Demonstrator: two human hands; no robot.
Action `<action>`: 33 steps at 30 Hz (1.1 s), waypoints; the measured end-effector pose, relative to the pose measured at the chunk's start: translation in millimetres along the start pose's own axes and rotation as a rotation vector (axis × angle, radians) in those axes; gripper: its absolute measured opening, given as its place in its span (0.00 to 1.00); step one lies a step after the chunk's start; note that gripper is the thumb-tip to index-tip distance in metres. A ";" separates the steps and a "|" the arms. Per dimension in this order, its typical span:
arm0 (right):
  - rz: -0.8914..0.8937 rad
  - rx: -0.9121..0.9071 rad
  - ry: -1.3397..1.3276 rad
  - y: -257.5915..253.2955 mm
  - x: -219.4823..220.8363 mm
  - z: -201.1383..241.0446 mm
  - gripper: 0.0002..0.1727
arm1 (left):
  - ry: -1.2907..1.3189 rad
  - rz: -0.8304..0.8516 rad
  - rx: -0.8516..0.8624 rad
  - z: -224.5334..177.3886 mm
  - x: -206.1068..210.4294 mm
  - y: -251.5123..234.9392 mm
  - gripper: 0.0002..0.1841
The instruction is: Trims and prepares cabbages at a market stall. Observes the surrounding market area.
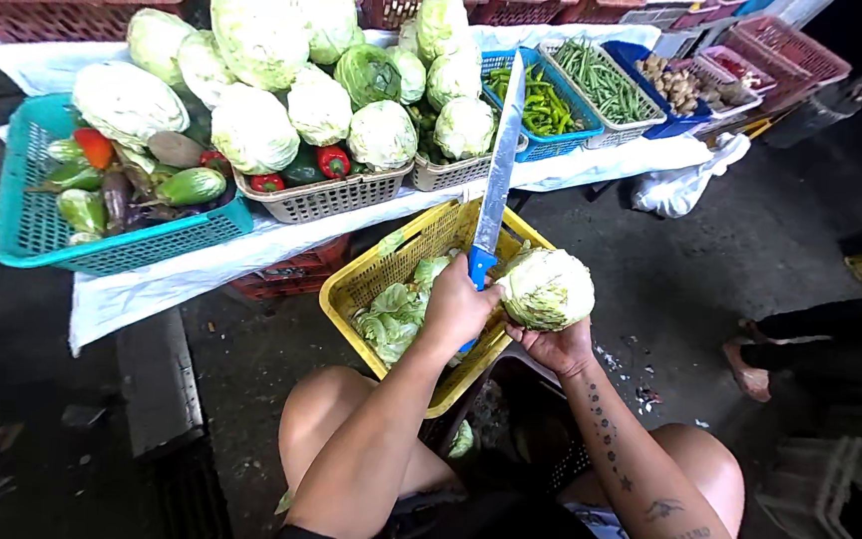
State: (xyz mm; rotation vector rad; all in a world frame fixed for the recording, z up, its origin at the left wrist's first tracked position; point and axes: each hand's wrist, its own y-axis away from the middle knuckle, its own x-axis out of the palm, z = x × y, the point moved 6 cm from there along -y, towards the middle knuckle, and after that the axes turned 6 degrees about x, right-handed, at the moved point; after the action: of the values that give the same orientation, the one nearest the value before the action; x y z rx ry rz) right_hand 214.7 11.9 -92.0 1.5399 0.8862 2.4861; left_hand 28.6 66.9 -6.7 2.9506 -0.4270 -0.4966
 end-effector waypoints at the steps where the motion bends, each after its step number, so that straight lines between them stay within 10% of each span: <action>1: 0.001 -0.012 -0.011 2.3 -0.3 2.5 0.60 | 0.004 -0.002 0.001 -1.0 -1.7 0.5 0.22; 14: 0.434 0.035 -0.085 9.0 5.2 -11.6 0.35 | -0.018 -0.096 -0.016 -0.5 -26.2 1.9 0.17; 18: 0.307 -0.129 0.089 -0.2 -20.1 14.5 0.36 | 0.000 -0.149 -0.053 6.0 -30.5 0.2 0.18; 22: 0.231 -0.014 -0.098 -1.7 -20.7 -2.1 0.61 | -0.036 -0.152 -0.087 9.4 -29.9 -5.5 0.19; 29: 0.012 -0.158 -0.057 8.8 2.2 10.0 0.48 | -0.325 -0.046 -0.071 8.0 -28.5 -1.6 0.20; 33: 0.149 -0.183 -0.015 19.0 37.4 24.2 0.43 | 0.164 0.034 -0.041 1.2 -7.5 0.8 0.17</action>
State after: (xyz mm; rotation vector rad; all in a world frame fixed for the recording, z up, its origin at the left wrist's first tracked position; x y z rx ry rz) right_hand 221.0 20.0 -44.6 1.6141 0.5421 2.5676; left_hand 21.2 68.2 -5.4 2.9102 -0.4416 -0.2534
